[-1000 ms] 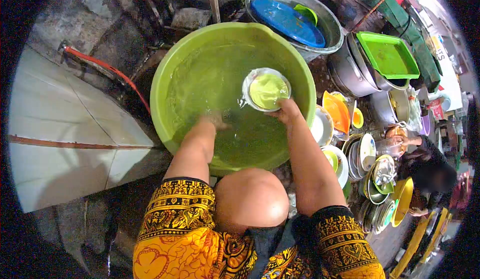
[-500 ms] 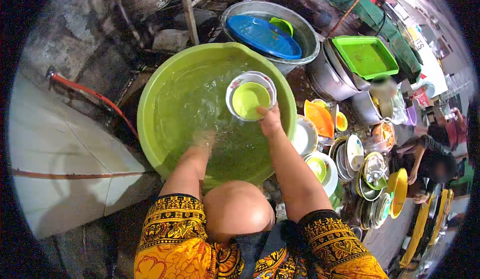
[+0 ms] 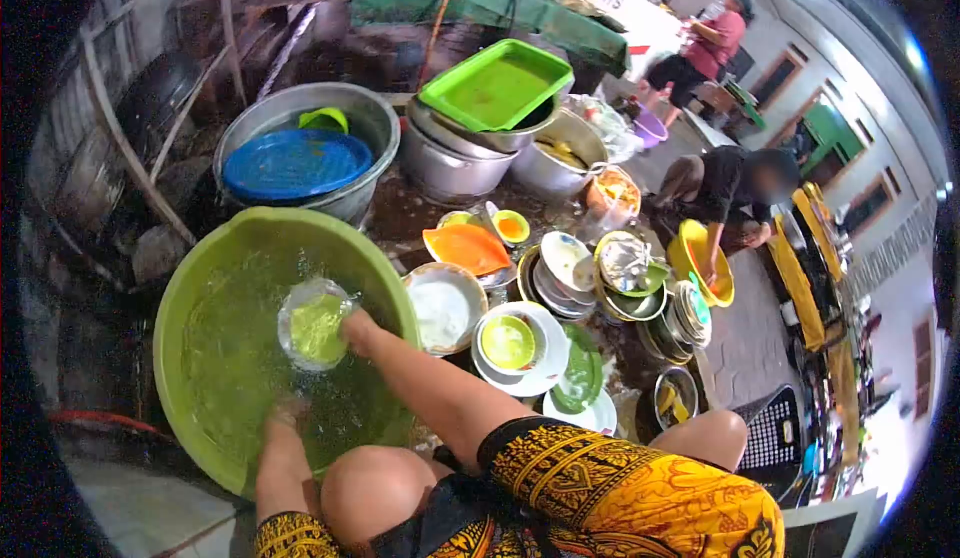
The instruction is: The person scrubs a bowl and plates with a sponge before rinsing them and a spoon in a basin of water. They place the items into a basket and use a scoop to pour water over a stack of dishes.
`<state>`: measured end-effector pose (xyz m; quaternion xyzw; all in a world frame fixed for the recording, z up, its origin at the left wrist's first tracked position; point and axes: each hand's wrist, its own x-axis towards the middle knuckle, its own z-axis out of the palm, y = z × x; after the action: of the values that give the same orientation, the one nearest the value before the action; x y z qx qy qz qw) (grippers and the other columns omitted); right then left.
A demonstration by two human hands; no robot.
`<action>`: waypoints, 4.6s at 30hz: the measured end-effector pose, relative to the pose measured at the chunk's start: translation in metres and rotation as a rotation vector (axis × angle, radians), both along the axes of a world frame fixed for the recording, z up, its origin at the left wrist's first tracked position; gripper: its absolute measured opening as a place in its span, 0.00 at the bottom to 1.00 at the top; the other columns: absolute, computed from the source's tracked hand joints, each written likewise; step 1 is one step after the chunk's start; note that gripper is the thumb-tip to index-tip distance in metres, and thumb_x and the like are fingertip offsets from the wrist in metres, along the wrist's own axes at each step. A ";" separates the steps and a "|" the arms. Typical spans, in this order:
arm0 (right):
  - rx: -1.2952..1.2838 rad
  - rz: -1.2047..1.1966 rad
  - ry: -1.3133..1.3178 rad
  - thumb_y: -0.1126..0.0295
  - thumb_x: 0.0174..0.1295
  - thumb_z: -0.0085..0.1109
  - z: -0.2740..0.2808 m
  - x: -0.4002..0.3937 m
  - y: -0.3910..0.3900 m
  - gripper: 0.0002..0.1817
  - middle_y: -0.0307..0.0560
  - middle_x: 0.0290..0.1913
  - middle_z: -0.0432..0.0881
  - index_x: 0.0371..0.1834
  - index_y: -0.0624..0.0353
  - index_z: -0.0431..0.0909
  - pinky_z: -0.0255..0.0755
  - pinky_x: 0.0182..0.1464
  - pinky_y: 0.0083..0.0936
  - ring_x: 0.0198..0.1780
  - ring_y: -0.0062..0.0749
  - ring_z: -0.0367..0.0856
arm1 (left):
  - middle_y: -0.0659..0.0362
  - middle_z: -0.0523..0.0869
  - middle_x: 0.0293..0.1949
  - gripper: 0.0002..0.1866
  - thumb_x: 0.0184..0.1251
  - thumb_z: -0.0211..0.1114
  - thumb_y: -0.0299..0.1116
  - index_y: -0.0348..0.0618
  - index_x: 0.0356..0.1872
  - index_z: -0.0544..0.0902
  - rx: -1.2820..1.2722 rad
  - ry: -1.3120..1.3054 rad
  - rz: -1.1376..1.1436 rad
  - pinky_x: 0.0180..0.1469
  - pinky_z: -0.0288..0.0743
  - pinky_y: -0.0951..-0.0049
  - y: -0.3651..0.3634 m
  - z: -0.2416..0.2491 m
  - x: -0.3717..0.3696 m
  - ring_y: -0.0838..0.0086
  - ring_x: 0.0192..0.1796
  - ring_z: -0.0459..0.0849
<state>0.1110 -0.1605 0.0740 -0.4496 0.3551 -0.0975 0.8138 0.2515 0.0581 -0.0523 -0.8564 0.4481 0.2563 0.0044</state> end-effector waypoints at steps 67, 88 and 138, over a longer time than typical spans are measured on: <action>-1.371 0.180 1.814 0.67 0.59 0.43 0.074 -0.965 0.147 0.20 0.53 0.42 0.72 0.57 0.49 0.62 0.72 0.30 0.41 0.37 0.50 0.77 | 0.42 0.77 0.44 0.22 0.54 0.57 0.23 0.30 0.53 0.69 -0.711 0.023 -0.032 0.51 0.65 0.63 -0.171 0.353 -0.193 0.55 0.48 0.76; -0.908 0.238 1.742 0.60 0.56 0.40 0.046 -0.908 0.116 0.13 0.39 0.37 0.80 0.33 0.43 0.78 0.68 0.37 0.32 0.40 0.35 0.77 | 0.41 0.79 0.38 0.18 0.55 0.58 0.37 0.33 0.41 0.73 -0.710 -0.168 -0.377 0.45 0.69 0.59 -0.220 0.392 -0.283 0.49 0.42 0.77; 0.020 -1.062 0.814 0.67 0.45 0.69 0.063 -0.958 0.273 0.29 0.45 0.53 0.66 0.49 0.56 0.63 0.75 0.26 0.32 0.48 0.33 0.75 | 0.64 0.72 0.17 0.13 0.61 0.57 0.44 0.46 0.29 0.82 0.039 0.892 -0.783 0.22 0.63 0.73 -0.218 0.353 -0.775 0.79 0.18 0.68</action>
<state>-0.8467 0.1121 0.1373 -0.2073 0.8078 -0.3041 0.4605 -0.5238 -0.1600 0.3002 -0.4367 0.6845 0.5790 -0.0743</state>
